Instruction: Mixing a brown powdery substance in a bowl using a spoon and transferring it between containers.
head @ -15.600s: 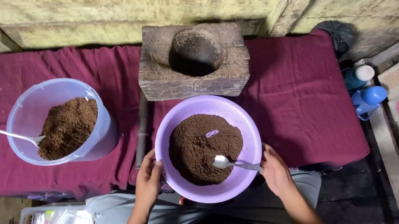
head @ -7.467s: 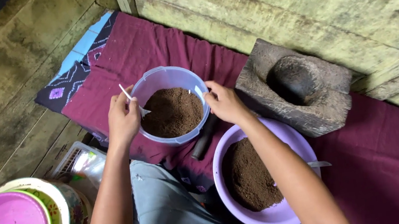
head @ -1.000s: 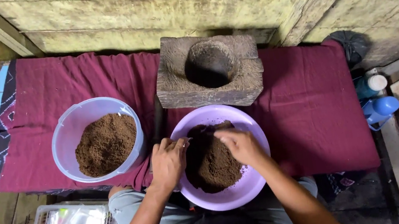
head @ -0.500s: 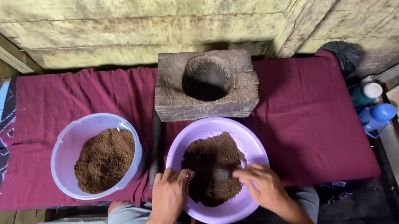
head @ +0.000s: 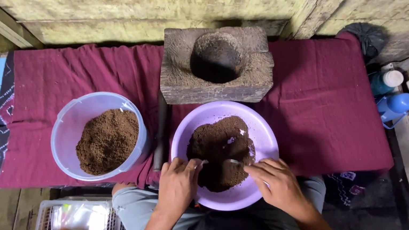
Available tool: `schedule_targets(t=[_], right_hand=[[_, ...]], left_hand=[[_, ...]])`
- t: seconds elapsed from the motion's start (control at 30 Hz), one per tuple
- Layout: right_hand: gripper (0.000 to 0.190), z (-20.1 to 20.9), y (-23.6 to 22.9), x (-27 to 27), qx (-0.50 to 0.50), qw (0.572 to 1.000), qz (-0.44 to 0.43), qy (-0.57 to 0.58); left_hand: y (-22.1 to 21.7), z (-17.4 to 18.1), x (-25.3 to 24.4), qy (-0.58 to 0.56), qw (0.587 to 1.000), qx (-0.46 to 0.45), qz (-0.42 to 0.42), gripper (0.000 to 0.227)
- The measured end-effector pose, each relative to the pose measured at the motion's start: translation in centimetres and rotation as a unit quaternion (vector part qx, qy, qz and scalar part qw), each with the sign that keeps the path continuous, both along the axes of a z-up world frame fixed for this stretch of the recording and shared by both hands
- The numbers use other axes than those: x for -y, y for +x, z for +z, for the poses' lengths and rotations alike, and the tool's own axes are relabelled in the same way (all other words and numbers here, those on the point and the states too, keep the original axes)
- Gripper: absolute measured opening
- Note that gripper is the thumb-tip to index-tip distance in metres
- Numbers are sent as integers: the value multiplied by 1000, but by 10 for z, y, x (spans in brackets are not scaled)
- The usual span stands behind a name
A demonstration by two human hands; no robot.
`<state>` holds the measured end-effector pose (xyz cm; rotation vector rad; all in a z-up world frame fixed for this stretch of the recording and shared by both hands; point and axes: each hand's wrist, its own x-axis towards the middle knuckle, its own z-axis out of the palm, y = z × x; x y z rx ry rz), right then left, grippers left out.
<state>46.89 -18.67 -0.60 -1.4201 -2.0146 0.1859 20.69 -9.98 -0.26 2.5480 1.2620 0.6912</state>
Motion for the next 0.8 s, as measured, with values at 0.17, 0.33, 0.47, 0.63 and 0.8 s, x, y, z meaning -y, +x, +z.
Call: schedule_targets(t=[0.17,0.33,0.47,0.63,0.8], right_hand=[[33,-73,16,-12,-6,996,42,-81],[26,-90,33,-70,-48,997,40,-44],[22,-89,39,-103,-36,999,21,17],[18,-62,34,-121,78,984,-26,157],[28,-64,14,-68,31,998,51,30]], left_hand=[[0,-23,-2,-25,998,-8,-52,11],[12,-36,-41,57,997,-28,-34,19],[20,-51,-78,136,990,-36,-12,15],[28,-59,-96,180,983,-15,13,10],[21,-63,-64,142,989,-47,-9,8]])
